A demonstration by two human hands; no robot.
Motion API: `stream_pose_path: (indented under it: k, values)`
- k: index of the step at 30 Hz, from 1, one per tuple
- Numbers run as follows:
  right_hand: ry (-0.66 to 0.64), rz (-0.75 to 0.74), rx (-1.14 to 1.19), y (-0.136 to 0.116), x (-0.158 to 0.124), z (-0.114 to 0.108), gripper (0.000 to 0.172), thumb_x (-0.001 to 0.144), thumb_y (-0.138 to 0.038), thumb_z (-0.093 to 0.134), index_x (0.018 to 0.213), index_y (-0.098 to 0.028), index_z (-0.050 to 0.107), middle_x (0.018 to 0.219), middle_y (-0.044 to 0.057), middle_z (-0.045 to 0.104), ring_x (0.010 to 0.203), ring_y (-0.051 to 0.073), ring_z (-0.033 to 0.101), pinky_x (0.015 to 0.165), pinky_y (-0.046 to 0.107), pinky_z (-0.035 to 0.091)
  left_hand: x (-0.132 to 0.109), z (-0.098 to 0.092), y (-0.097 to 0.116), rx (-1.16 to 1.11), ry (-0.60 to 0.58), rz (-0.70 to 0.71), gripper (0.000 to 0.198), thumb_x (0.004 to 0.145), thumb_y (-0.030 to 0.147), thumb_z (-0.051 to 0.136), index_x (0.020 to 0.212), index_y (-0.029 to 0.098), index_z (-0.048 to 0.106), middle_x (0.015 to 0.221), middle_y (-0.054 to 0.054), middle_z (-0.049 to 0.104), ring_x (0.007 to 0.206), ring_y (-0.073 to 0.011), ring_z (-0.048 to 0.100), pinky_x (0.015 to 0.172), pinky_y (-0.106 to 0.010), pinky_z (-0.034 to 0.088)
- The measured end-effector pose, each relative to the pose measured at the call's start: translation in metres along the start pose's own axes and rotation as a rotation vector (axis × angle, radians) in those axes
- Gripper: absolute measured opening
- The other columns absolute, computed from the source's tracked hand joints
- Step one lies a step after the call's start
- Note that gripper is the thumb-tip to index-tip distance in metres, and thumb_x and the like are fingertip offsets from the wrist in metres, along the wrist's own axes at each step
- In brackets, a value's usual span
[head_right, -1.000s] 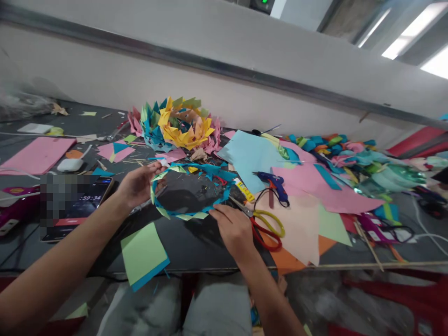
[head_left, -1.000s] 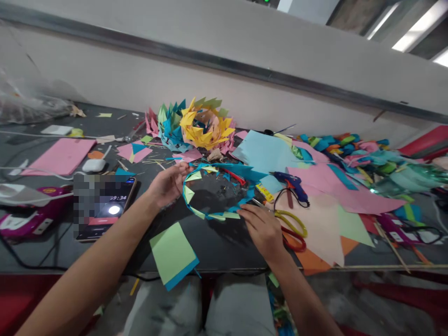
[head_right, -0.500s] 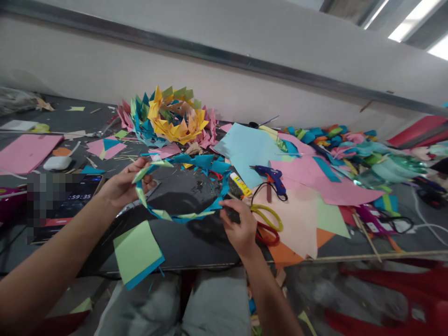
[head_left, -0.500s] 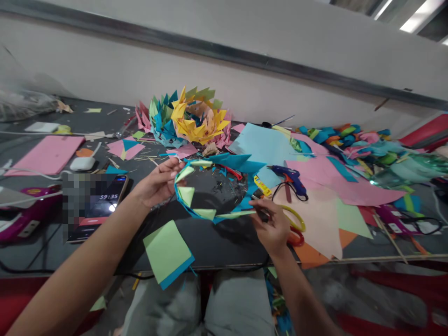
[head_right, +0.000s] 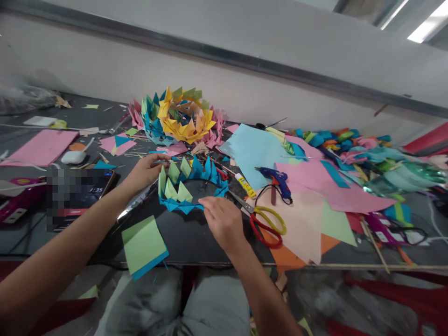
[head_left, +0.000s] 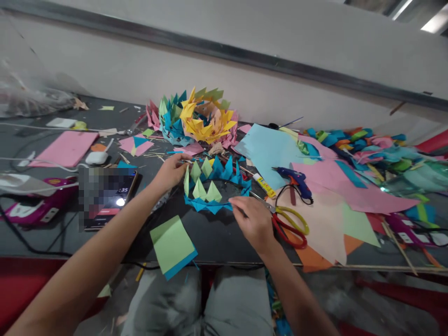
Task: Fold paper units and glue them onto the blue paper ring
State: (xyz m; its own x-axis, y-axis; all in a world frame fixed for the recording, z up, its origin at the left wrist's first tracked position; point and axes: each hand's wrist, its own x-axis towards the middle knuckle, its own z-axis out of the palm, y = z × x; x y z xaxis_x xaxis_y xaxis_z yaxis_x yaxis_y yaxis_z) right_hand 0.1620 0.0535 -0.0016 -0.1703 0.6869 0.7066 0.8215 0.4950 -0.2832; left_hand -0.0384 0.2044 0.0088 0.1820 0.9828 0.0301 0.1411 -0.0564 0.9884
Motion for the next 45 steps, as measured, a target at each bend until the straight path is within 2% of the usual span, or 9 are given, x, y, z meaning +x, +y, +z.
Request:
stream_pose_path:
  k: [5, 9, 14, 18, 23, 30, 36, 40, 45]
  values:
    - [-0.135, 0.056, 0.002, 0.003, 0.004, 0.020, 0.024, 0.083, -0.009, 0.044, 0.095, -0.019, 0.063, 0.091, 0.004, 0.068, 0.084, 0.015, 0.063, 0.077, 0.028, 0.050, -0.002, -0.012, 0.034, 0.237, 0.072, 0.246, 0.020, 0.068, 0.010, 0.057, 0.085, 0.016, 0.063, 0.076, -0.002, 0.061, 0.063, -0.0117, 0.052, 0.052, -0.018, 0.037]
    - [-0.126, 0.129, 0.094, -0.002, 0.003, 0.018, 0.024, 0.084, -0.012, 0.044, 0.098, -0.019, 0.062, 0.096, 0.005, 0.066, 0.090, 0.015, 0.061, 0.081, 0.026, 0.048, -0.054, -0.024, 0.055, 0.469, 0.015, 0.403, 0.018, 0.072, 0.016, 0.058, 0.090, 0.018, 0.063, 0.086, -0.004, 0.063, 0.075, -0.0155, 0.056, 0.068, -0.024, 0.043]
    - [-0.091, 0.127, 0.207, -0.025, -0.021, 0.008, 0.018, 0.084, -0.013, 0.046, 0.091, -0.019, 0.062, 0.083, 0.005, 0.065, 0.079, 0.014, 0.061, 0.075, 0.026, 0.048, -0.152, -0.034, 0.028, 0.820, -0.559, 0.472, 0.037, 0.073, 0.036, 0.063, 0.108, 0.023, 0.057, 0.116, -0.007, 0.058, 0.104, -0.0236, 0.055, 0.088, -0.033, 0.044]
    - [-0.267, 0.007, 0.277, -0.049, -0.044, 0.014, 0.016, 0.084, -0.017, 0.048, 0.093, -0.019, 0.061, 0.088, 0.004, 0.067, 0.084, 0.015, 0.060, 0.077, 0.028, 0.048, -0.191, -0.038, -0.004, 1.027, -0.684, 0.505, 0.051, 0.076, 0.027, 0.060, 0.125, 0.023, 0.044, 0.130, -0.009, 0.047, 0.119, -0.0255, 0.045, 0.100, -0.042, 0.036]
    - [-0.277, 0.011, 0.120, -0.051, -0.051, 0.023, 0.018, 0.085, -0.024, 0.048, 0.096, -0.019, 0.062, 0.103, 0.006, 0.066, 0.102, 0.021, 0.055, 0.086, 0.038, 0.043, -0.196, -0.036, -0.012, 1.052, -0.549, 0.550, 0.031, 0.088, 0.013, 0.037, 0.116, 0.016, 0.051, 0.120, -0.008, 0.056, 0.108, -0.0177, 0.054, 0.093, -0.031, 0.044]
    - [0.084, 0.147, -0.038, -0.047, -0.044, 0.010, 0.015, 0.082, -0.021, 0.055, 0.095, -0.018, 0.061, 0.101, 0.011, 0.063, 0.098, 0.023, 0.055, 0.085, 0.040, 0.042, -0.187, -0.004, -0.022, 0.835, -0.225, 0.503, 0.011, 0.079, 0.009, 0.051, 0.077, 0.017, 0.059, 0.088, -0.001, 0.066, 0.082, -0.0149, 0.061, 0.075, -0.027, 0.049]
    - [-0.296, 0.083, 0.251, -0.048, -0.047, 0.010, 0.022, 0.084, -0.029, 0.053, 0.103, -0.019, 0.058, 0.097, 0.007, 0.064, 0.091, 0.017, 0.057, 0.079, 0.030, 0.046, -0.176, 0.021, -0.021, 0.606, -0.190, 0.457, 0.015, 0.074, 0.004, 0.053, 0.076, 0.018, 0.060, 0.085, -0.001, 0.065, 0.082, -0.0130, 0.059, 0.076, -0.025, 0.046]
    - [-0.360, 0.033, 0.293, -0.039, -0.044, 0.005, 0.031, 0.078, -0.036, 0.060, 0.105, -0.020, 0.058, 0.104, 0.007, 0.063, 0.098, 0.020, 0.055, 0.082, 0.033, 0.044, -0.177, 0.022, -0.018, 0.361, -0.256, 0.407, 0.022, 0.073, 0.002, 0.048, 0.083, 0.017, 0.060, 0.089, -0.003, 0.064, 0.088, -0.0107, 0.058, 0.080, -0.022, 0.046]
    - [-0.311, -0.020, 0.285, -0.034, -0.044, 0.004, 0.012, 0.084, -0.015, 0.051, 0.085, -0.022, 0.061, 0.093, 0.000, 0.068, 0.090, 0.015, 0.058, 0.082, 0.032, 0.039, -0.174, 0.013, -0.024, 0.337, -0.282, 0.430, 0.012, 0.076, 0.007, 0.051, 0.071, 0.016, 0.057, 0.088, -0.003, 0.063, 0.084, -0.0099, 0.059, 0.076, -0.021, 0.046]
